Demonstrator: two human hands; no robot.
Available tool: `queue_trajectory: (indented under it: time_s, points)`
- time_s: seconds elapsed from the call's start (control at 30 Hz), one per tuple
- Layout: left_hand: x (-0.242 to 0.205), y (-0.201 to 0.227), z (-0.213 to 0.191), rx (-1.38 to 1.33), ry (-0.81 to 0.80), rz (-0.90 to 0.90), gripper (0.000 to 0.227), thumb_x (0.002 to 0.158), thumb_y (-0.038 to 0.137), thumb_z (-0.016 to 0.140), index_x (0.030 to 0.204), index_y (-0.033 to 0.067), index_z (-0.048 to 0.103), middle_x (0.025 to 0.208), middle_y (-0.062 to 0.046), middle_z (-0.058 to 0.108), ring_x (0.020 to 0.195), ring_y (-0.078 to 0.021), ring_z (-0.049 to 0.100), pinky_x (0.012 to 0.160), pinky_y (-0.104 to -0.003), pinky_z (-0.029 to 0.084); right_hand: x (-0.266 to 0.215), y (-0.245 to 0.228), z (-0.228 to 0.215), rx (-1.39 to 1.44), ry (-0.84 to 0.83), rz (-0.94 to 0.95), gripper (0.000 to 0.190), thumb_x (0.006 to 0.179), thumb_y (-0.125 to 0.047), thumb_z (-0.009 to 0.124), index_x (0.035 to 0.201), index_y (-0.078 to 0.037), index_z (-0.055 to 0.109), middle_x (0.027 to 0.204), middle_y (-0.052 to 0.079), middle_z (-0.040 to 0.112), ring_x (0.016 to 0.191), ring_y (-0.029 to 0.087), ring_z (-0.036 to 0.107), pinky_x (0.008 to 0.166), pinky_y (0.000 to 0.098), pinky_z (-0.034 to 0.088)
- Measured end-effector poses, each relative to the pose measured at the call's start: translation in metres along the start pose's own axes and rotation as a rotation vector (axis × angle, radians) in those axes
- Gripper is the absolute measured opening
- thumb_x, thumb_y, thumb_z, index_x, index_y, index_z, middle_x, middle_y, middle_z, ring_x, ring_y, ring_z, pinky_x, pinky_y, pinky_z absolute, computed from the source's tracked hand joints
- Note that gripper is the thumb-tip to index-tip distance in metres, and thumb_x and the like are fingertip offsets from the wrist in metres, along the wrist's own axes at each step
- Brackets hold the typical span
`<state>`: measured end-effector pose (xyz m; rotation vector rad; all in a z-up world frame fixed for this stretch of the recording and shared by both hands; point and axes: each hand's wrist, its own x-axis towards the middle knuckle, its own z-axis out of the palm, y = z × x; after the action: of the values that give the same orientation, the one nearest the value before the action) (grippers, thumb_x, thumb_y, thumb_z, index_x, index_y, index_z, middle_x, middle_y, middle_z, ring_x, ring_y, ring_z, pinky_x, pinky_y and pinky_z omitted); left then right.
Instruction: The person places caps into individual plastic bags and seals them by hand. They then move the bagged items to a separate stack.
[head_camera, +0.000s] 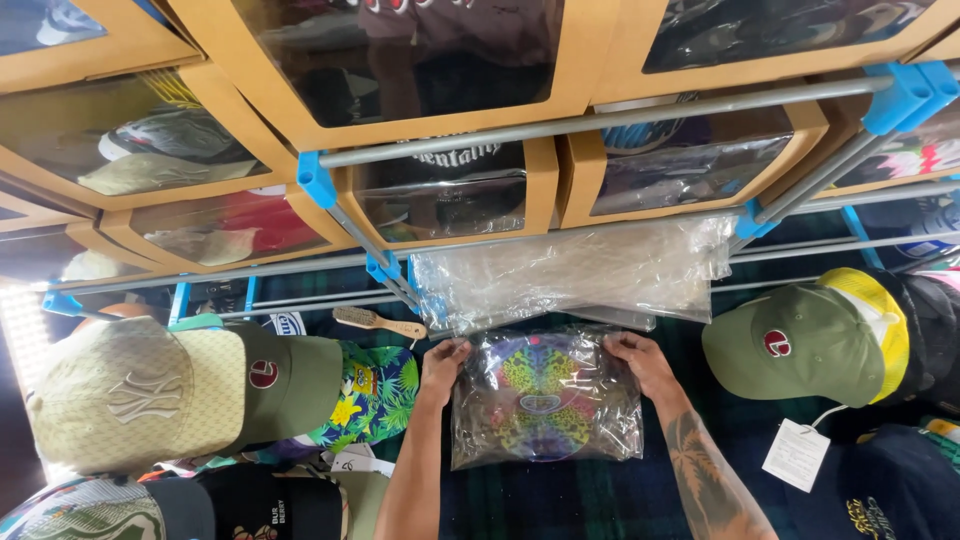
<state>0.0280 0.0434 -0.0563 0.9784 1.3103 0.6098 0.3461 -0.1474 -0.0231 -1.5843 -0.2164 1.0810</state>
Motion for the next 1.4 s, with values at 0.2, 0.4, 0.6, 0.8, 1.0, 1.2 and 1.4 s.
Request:
queue_trajectory:
  time_s: [0.2, 0.4, 0.6, 0.8, 1.0, 1.2, 1.4]
  points:
    - [0.017, -0.014, 0.004, 0.039, 0.083, 0.075, 0.014, 0.097, 0.016, 0.073, 0.085, 0.0095, 0.074, 0.065, -0.007, 0.066, 0.055, -0.0132, 0.055, 0.056, -0.029, 0.042, 0.048, 0.032, -0.025, -0.026, 0.02, -0.047, 0.021, 0.081, -0.005, 0.085, 0.099, 0.002, 0.078, 0.085, 0.016, 0.067, 0.076, 0.025, 0.065, 0.068, 0.0365, 0.059]
    - [-0.007, 0.007, -0.001, 0.62, 0.234, 0.214, 0.045, 0.094, 0.05, 0.069, 0.114, 0.0114, 0.062, 0.109, -0.021, 0.072, 0.11, -0.0434, 0.067, 0.098, -0.058, 0.053, 0.042, -0.006, -0.025, -0.643, 0.116, -0.089, 0.058, 0.076, -0.051, 0.089, 0.113, -0.008, 0.08, 0.104, 0.016, 0.079, 0.105, 0.036, 0.072, 0.088, 0.0509, 0.058]
    - [-0.064, 0.038, 0.053, 0.778, 0.148, 1.286, 0.026, 0.095, 0.022, 0.068, 0.111, 0.0034, 0.077, 0.09, -0.017, 0.07, 0.086, -0.0387, 0.069, 0.072, -0.048, 0.056, 0.035, 0.0, 0.019, -1.075, 0.052, -1.112, 0.016, 0.095, -0.036, 0.064, 0.09, -0.023, 0.072, 0.076, 0.004, 0.074, 0.076, 0.029, 0.074, 0.069, 0.041, 0.059]
    - [-0.085, 0.014, 0.061, 1.063, -0.061, 1.039, 0.056, 0.11, 0.041, 0.033, 0.152, 0.0089, 0.051, 0.158, -0.012, 0.049, 0.147, -0.0338, 0.041, 0.115, -0.052, 0.031, -0.015, 0.029, 0.046, -1.135, -0.166, -1.101, 0.052, 0.108, -0.045, 0.04, 0.147, -0.017, 0.059, 0.149, 0.004, 0.06, 0.143, 0.027, 0.048, 0.115, 0.0471, 0.039]
    - [-0.076, 0.019, 0.034, 1.149, -0.026, 0.699, 0.057, 0.111, 0.041, 0.026, 0.158, 0.0136, 0.043, 0.16, -0.016, 0.044, 0.151, -0.0376, 0.035, 0.12, -0.06, 0.024, 0.004, 0.034, 0.02, -1.358, -0.134, -0.78, 0.063, 0.109, -0.054, 0.019, 0.155, -0.021, 0.048, 0.161, 0.0, 0.047, 0.153, 0.024, 0.034, 0.123, 0.0514, 0.029]
    - [-0.054, -0.021, -0.003, 0.866, 0.119, 0.244, 0.069, 0.108, 0.057, 0.035, 0.164, 0.0177, 0.029, 0.161, -0.019, 0.039, 0.145, -0.0402, 0.044, 0.11, -0.059, 0.044, 0.042, 0.078, -0.024, -1.192, 0.41, -1.044, 0.052, 0.099, -0.05, 0.06, 0.138, -0.016, 0.066, 0.128, 0.012, 0.066, 0.12, 0.027, 0.067, 0.095, 0.0366, 0.059]
    - [-0.055, -0.034, -0.015, 0.497, 0.105, -0.11, 0.084, 0.083, 0.077, 0.068, 0.151, 0.0308, 0.051, 0.125, -0.004, 0.075, 0.112, -0.0239, 0.074, 0.1, -0.041, 0.057, -0.007, 0.069, -0.034, -0.716, 0.14, 0.084, 0.084, 0.074, -0.086, 0.072, 0.13, -0.025, 0.075, 0.123, 0.009, 0.076, 0.116, 0.032, 0.071, 0.093, 0.0454, 0.058]
